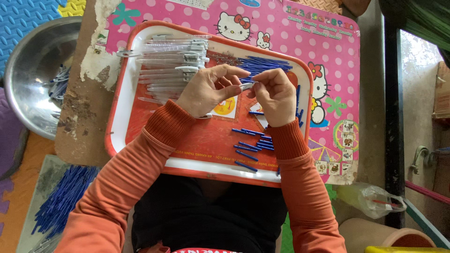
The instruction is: The person assembles blue pens by inserting refill cartridges into clear plastic barrels. They pick up a barrel and a refill, insert the refill into the barrel, and place the assembled pen onto a tray. This process is repeated continuously throughout the video.
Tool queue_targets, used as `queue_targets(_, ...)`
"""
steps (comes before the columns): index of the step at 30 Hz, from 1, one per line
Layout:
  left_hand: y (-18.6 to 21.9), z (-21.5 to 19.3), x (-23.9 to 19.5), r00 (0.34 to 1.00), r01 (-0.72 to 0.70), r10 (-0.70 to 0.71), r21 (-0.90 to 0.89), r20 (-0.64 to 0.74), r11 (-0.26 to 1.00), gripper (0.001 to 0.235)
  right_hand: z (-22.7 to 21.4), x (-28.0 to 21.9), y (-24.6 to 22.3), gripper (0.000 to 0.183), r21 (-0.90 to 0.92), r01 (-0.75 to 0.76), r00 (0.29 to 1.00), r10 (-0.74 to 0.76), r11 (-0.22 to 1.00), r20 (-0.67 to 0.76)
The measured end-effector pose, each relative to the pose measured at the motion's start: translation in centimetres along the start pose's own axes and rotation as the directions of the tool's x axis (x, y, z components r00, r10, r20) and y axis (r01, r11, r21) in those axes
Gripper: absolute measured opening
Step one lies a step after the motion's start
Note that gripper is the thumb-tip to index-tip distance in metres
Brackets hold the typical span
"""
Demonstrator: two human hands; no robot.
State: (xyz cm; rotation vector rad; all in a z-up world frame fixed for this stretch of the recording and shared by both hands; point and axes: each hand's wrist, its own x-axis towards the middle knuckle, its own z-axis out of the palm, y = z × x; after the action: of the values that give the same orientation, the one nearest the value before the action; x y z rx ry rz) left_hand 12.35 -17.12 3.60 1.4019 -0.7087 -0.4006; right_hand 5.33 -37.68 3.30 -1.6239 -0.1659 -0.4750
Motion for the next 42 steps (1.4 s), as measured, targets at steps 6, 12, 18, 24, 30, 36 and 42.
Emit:
queue_targets(6,-0.2,-0.1,0.1,0.999,0.034,-0.034,-0.011,-0.018,0.999,0.037,-0.4,-0.1,-0.4,0.032,0.007,0.018,0.999,-0.019,1.000,0.026)
queue_targets(12,-0.5,-0.2,0.2,0.999,0.042,-0.042,0.013,-0.016,0.999,0.038,-0.4,-0.1,0.3,0.014,0.079,0.015,0.999,-0.011,0.997,-0.043)
queue_targets(18,-1.5,-0.1,0.3,0.999,0.036,-0.035,0.028,-0.020,0.999,0.038,0.1,-0.2,0.8,0.013,0.070,-0.009,0.999,0.013,0.998,-0.051)
queue_targets(24,-1.2,0.1,0.0,0.999,0.039,-0.039,0.012,-0.008,0.999,0.038,0.0,-0.4,0.7,0.011,-0.005,0.001,0.998,-0.001,1.000,-0.066)
queue_targets(30,-1.7,0.2,0.3,1.000,0.020,-0.019,0.024,-0.017,1.000,0.039,0.3,-0.4,1.0,0.015,0.030,-0.014,0.997,0.016,0.999,-0.077)
queue_targets(36,-1.2,0.4,0.4,0.999,-0.008,0.011,0.075,-0.042,0.997,0.038,0.1,-0.2,1.0,0.015,0.008,0.015,0.996,-0.014,1.000,-0.085)
queue_targets(42,-2.2,0.7,0.5,0.997,0.012,-0.012,0.000,-0.081,1.000,0.039,0.3,-0.5,1.5,0.014,0.000,0.017,0.998,-0.017,1.000,-0.055)
